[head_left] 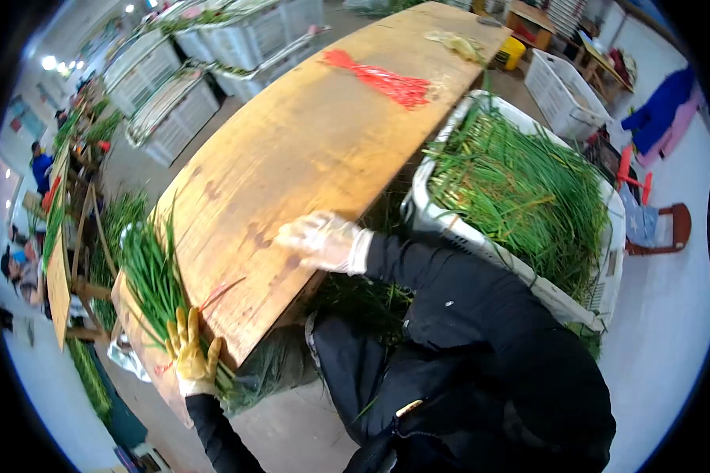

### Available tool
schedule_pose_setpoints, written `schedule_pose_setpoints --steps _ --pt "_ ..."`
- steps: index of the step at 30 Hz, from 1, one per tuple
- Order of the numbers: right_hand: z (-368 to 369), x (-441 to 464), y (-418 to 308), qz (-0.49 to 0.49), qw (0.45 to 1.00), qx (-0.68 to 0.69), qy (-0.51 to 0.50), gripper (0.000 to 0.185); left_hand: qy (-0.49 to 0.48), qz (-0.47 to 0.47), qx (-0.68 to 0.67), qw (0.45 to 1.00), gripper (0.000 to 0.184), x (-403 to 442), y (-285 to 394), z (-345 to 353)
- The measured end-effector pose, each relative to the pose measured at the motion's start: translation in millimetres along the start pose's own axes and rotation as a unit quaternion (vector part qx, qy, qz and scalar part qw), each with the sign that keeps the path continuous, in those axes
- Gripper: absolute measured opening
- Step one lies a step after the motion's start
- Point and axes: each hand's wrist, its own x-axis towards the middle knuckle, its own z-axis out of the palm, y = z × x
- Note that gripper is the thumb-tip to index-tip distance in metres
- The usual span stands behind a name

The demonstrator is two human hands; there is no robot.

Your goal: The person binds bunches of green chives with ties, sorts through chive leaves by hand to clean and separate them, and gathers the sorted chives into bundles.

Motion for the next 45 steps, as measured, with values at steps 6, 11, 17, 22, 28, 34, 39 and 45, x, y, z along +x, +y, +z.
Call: schedule_pose_setpoints --steps 6,11,17,22,28,34,39,45 --pt "-67 -127 84 0.116 0.992 -0.034 0.042 0.042 0.061 -0.001 0.143 0.988 0.071 -4 28 -11" --pt "-130 -275 98 0.388 0.920 -0.057 0.008 0.064 0.122 0.160 -0.013 0.980 0.063 14 113 -29" --pt "-148 -435 73 0.533 0.837 -0.054 -0.114 0.090 0.018 0.355 -0.230 0.906 0.059 60 272 -10" --pt "-181 -461 77 0.574 0.800 0.026 0.169 0.041 0.042 0.489 -0.318 0.811 0.054 108 412 48" --pt "-175 -389 192 0.550 0.825 -0.122 0.049 0.082 0.002 0.402 -0.211 0.891 0.030 102 495 97" --pt "-159 -334 331 0.630 0.753 -0.143 -0.127 0.114 0.003 0.391 -0.196 0.899 0.028 103 496 93" --pt "-152 -322 350 0.630 0.730 -0.134 -0.231 0.113 -0.014 0.372 -0.214 0.903 0.025 103 497 88" --pt "-151 -312 337 0.654 0.690 -0.162 -0.265 0.110 0.002 0.378 -0.254 0.890 0.019 104 498 88"
